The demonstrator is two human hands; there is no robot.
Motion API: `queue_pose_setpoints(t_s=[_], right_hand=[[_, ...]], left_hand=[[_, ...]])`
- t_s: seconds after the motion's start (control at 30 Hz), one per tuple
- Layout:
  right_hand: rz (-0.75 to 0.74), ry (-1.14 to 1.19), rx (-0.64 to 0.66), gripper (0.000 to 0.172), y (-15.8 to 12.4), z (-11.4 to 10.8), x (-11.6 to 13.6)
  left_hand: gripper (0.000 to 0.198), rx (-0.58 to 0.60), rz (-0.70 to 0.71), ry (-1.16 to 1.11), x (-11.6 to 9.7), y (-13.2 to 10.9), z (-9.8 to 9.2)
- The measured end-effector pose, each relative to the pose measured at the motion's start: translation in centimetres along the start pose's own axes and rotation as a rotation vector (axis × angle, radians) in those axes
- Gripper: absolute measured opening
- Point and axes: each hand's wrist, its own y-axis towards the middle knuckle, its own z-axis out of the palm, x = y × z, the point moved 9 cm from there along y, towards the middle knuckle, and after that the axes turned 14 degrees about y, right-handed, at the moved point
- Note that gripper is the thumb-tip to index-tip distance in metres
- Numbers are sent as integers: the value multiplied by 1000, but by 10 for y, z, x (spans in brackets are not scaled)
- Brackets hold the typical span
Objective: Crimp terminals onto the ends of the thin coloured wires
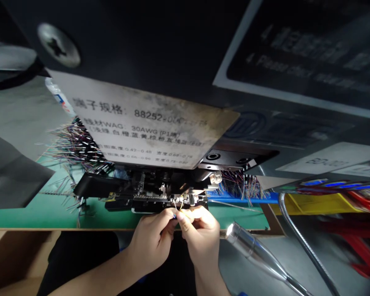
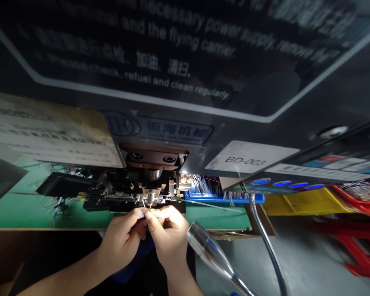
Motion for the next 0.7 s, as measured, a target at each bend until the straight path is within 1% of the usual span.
queue_pose_setpoints(t_s=[0.13, 0.3, 0.43, 0.6, 0.7], right_hand=[[-13, -26, 42, 4, 0, 3, -4], [-73, -71, 39, 9, 1, 0, -4], [-102, -74, 46, 12, 3, 1, -3], [-69, -46, 56, 10, 5, 5, -3], [-58, -51, 70, 10, 5, 6, -2]], left_hand=[[22, -20, 10, 45, -1, 1, -1], [22, -57, 29, 74, -3, 2, -5], [24, -56, 28, 81, -3, 1, -5], [27, -45, -7, 64, -2, 1, -5], [26, -32, -21, 41, -1, 1, -4]])
